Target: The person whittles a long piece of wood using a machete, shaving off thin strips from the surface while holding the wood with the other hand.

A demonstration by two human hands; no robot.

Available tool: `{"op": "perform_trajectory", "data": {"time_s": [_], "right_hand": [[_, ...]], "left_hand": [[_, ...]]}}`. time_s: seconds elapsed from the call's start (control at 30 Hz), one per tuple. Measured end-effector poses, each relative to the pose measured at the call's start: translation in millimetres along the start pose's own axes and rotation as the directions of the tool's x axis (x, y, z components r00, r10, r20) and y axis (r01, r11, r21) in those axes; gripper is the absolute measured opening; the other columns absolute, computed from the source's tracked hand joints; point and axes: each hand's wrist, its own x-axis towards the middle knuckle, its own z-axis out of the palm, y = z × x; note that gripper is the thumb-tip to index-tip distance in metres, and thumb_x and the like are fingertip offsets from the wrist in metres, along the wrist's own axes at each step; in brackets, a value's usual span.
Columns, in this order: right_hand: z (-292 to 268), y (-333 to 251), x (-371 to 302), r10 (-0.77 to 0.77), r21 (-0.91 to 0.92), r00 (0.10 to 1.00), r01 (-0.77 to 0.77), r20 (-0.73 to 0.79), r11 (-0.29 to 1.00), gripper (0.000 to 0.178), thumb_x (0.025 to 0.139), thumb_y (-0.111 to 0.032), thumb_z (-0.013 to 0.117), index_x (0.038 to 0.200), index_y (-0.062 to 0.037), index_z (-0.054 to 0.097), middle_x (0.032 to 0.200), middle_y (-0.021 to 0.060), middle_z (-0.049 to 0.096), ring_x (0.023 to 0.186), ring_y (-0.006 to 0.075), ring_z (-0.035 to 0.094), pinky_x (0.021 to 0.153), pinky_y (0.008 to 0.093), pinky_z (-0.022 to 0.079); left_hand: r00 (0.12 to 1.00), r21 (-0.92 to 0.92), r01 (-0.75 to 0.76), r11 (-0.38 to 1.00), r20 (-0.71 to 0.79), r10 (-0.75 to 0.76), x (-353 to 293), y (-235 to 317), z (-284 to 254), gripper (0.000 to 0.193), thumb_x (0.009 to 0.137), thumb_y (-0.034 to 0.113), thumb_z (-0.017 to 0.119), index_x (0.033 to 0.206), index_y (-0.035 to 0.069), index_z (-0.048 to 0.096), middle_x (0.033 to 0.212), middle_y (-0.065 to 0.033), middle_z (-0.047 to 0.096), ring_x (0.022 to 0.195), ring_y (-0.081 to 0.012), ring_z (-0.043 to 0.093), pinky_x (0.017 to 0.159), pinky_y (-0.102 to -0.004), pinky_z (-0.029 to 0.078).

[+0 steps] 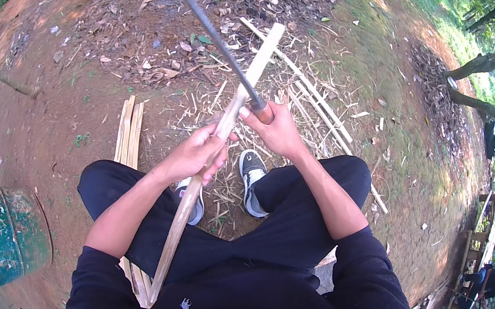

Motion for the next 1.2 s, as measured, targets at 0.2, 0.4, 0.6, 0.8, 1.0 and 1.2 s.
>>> {"op": "perform_trajectory", "data": {"time_s": [0.2,0.4,0.6,0.8,1.0,1.2], "right_hand": [[-13,-5,-5,-0.209,-0.494,0.975,0.220,0.080,0.841,0.038,0.085,-0.030,0.078,0.069,-0.0023,0.058,0.051,0.0066,0.049,0.045,0.0154,0.047,0.047,0.0357,0.040],[-3,11,0,-0.324,-0.659,0.933,0.344,0.158,0.669,0.022,0.076,-0.020,0.075,0.076,-0.0049,0.060,0.058,0.0171,0.060,0.059,0.0391,0.063,0.055,0.0453,0.048],[10,13,-5,-0.297,-0.708,0.934,0.344,0.196,0.616,0.015,0.077,-0.017,0.065,0.076,-0.0056,0.056,0.062,0.0177,0.062,0.059,0.0400,0.064,0.056,0.0497,0.051],[0,39,10,-0.294,-0.714,0.955,0.239,0.048,0.658,0.014,0.075,-0.014,0.065,0.073,-0.0055,0.055,0.059,0.0191,0.060,0.058,0.0409,0.062,0.057,0.0498,0.050],[-22,54,32,-0.198,-0.783,0.979,0.082,-0.053,0.616,0.013,0.084,-0.017,0.058,0.083,-0.0051,0.064,0.061,0.0196,0.063,0.058,0.0385,0.065,0.058,0.0489,0.054],[-37,54,28,-0.185,-0.713,0.978,0.058,-0.102,0.699,0.018,0.086,-0.019,0.058,0.081,-0.0030,0.065,0.061,0.0187,0.064,0.058,0.0381,0.067,0.059,0.0483,0.055]], "left_hand": [[0.972,0.096,0.099,0.990,-0.224,-0.076,-1,0,-16,0.034,0.109,0.033,0.034,0.111,0.002,0.048,0.063,0.0048,0.039,0.037,-0.0036,0.038,0.032,-0.0210,0.036],[0.980,0.183,0.170,0.968,-0.136,-0.146,-6,9,-18,0.034,0.108,0.031,0.035,0.109,0.001,0.051,0.061,0.0054,0.040,0.039,-0.0037,0.039,0.034,-0.0221,0.035],[0.980,0.228,0.134,0.964,-0.177,-0.095,-8,0,-16,0.037,0.108,0.033,0.034,0.107,0.000,0.051,0.059,0.0041,0.041,0.036,-0.0062,0.041,0.033,-0.0242,0.035],[0.974,0.394,0.170,0.903,-0.207,-0.094,-14,3,-9,0.033,0.108,0.030,0.034,0.103,0.001,0.049,0.055,0.0041,0.040,0.035,-0.0072,0.039,0.032,-0.0256,0.035],[0.980,0.315,0.156,0.936,-0.171,-0.105,-8,-9,-15,0.029,0.108,0.027,0.034,0.099,0.002,0.048,0.056,0.0041,0.040,0.034,-0.0063,0.036,0.031,-0.0248,0.032],[0.987,0.348,0.130,0.929,-0.131,-0.089,-2,-1,-13,0.029,0.108,0.028,0.035,0.099,0.003,0.047,0.057,0.0046,0.041,0.036,-0.0052,0.037,0.030,-0.0245,0.031]]}}
